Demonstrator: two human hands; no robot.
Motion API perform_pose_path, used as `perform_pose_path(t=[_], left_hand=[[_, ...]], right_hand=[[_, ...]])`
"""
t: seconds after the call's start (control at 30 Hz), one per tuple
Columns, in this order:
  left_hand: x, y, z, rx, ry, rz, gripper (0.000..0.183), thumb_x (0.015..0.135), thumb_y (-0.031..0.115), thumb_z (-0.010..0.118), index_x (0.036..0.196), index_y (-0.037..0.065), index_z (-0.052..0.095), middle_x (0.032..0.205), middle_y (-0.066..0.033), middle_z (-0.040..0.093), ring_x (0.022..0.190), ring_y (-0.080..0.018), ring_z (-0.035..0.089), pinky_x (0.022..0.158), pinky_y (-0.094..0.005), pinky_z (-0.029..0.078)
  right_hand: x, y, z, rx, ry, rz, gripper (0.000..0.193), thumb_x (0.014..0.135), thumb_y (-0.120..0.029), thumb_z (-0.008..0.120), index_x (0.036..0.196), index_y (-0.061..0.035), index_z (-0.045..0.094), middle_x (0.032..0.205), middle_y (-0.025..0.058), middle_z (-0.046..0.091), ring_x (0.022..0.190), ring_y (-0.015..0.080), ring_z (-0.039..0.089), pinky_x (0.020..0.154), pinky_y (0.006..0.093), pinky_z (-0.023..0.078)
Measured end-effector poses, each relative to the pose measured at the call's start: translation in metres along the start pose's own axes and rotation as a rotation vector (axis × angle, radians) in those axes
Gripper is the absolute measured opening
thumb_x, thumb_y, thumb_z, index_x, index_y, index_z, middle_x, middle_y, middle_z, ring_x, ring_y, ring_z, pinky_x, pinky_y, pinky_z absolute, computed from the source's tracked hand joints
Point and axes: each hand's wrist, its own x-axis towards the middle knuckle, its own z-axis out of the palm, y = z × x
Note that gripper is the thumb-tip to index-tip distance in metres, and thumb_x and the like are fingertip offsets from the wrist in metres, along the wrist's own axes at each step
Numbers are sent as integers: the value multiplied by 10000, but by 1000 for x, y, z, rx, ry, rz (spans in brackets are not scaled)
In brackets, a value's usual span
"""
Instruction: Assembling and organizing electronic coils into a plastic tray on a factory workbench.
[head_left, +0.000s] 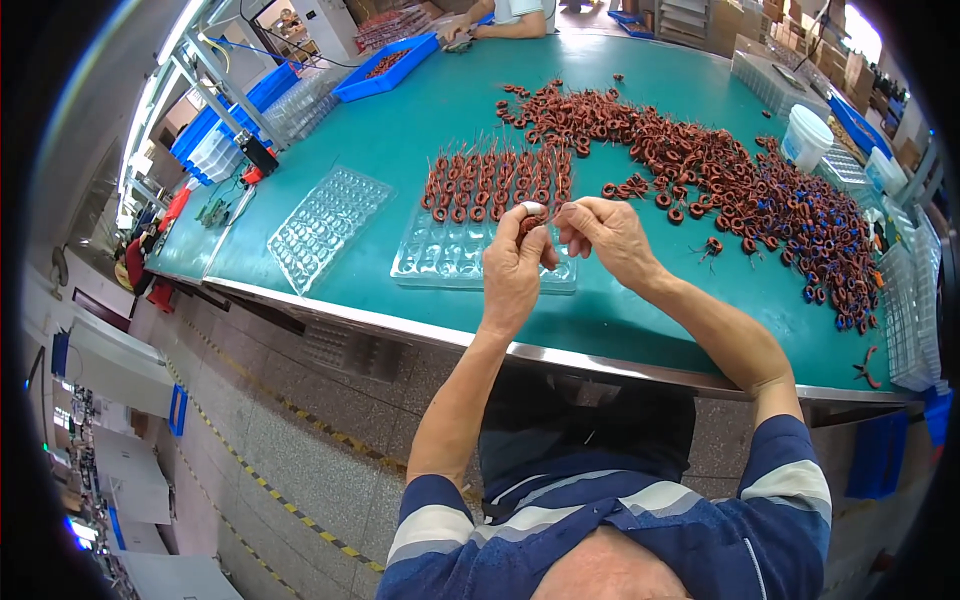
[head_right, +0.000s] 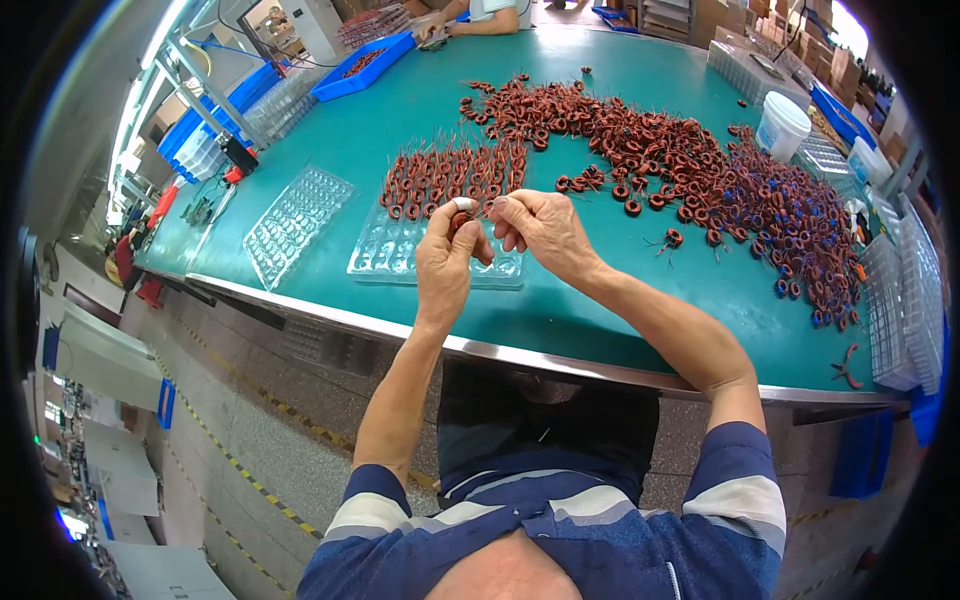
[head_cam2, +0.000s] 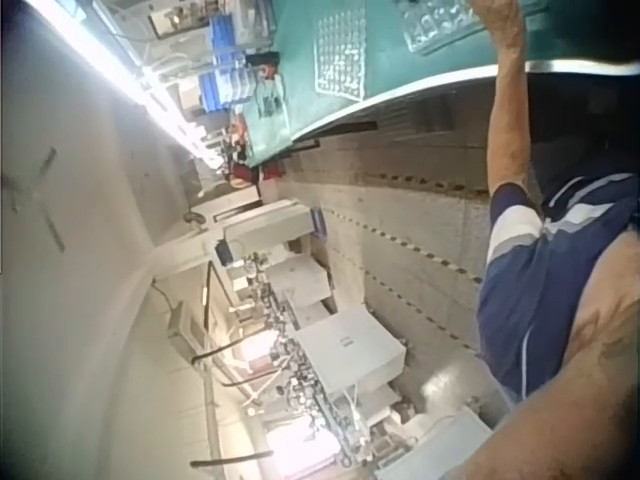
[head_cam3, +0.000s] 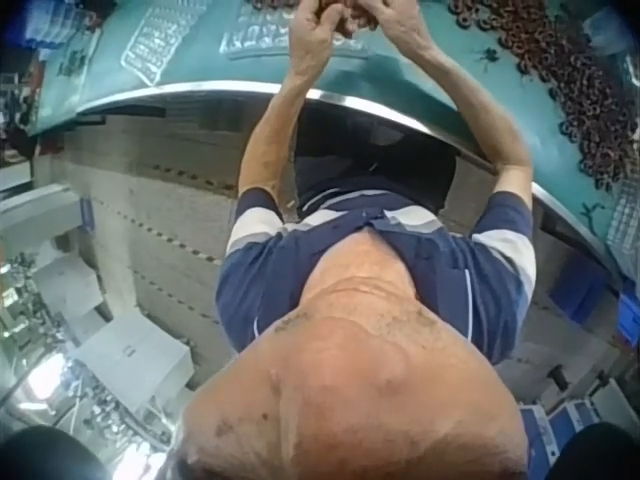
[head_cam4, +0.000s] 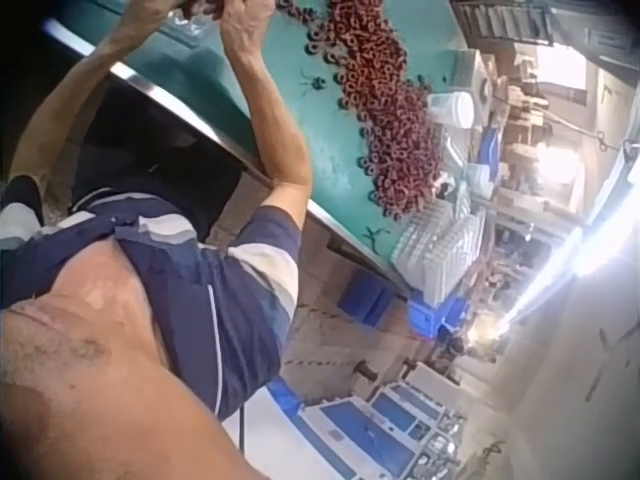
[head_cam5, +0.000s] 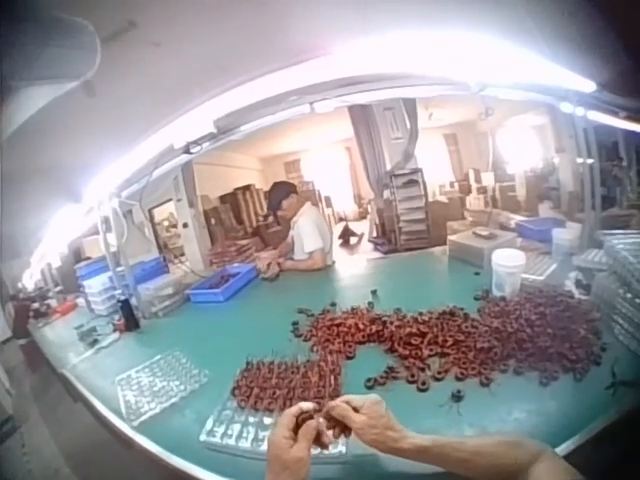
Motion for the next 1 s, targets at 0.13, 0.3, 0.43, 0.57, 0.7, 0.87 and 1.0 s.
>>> perform_pose_path(t=[0.13, 0.3, 0.43, 0.57, 0.7, 0.87, 1.0], left_hand=[[-5, 5, 1, 168, 39, 24, 188, 964, 77, 527, 1136, 5, 549, 677, -19, 570, 590, -79, 543, 533, -243, 457], [-6, 1, -10, -158, -4, -162, 181, 993, 103, 478, 1107, -31, 523, 722, -43, 554, 596, -115, 583, 521, -244, 499], [-6, 1, -17, -320, -94, -331, 216, 1005, 161, 477, 1113, -20, 525, 735, -38, 546, 601, -131, 596, 516, -251, 505], [-2, 7, -20, -369, -115, -332, 222, 1003, 193, 491, 1111, 4, 536, 740, -35, 551, 603, -133, 590, 520, -260, 499], [-3, 8, -19, -390, -146, -358, 226, 1000, 190, 497, 1103, -7, 536, 729, -31, 554, 606, -128, 597, 523, -254, 504], [-2, 14, -21, -401, -233, -433, 233, 995, 197, 508, 1079, -17, 546, 716, -28, 545, 600, -131, 592, 521, -258, 500], [-3, 16, -19, -344, -315, -441, 229, 995, 197, 505, 1079, -14, 537, 718, -32, 547, 603, -134, 597, 522, -261, 502]], right_hand=[[5, -11, -14, 52, -72, 95, 311, 972, -261, 554, 856, 0, 674, 695, 41, 644, 572, 89, 589, 501, 226, 454], [1, -6, -12, -53, -103, 7, 300, 980, -248, 546, 899, 7, 682, 712, 35, 644, 625, 99, 613, 545, 231, 485], [-2, -6, -11, -211, -92, -93, 229, 941, -215, 617, 912, 1, 687, 718, 24, 646, 632, 79, 591, 555, 231, 477], [2, -10, -14, -342, -48, -104, 202, 893, -198, 682, 901, 3, 682, 706, 15, 631, 631, 73, 579, 551, 238, 470], [1, -10, -13, -95, -70, -103, 231, 871, -190, 708, 1020, -20, 663, 796, 14, 638, 724, 77, 594, 623, 225, 498], [5, -11, -14, -163, -127, -134, 189, 881, -188, 689, 967, -20, 688, 768, 32, 659, 669, 87, 614, 586, 232, 512], [4, -11, -19, -269, -92, -124, 185, 898, -213, 672, 926, -31, 688, 734, 18, 646, 638, 75, 603, 536, 219, 462]])
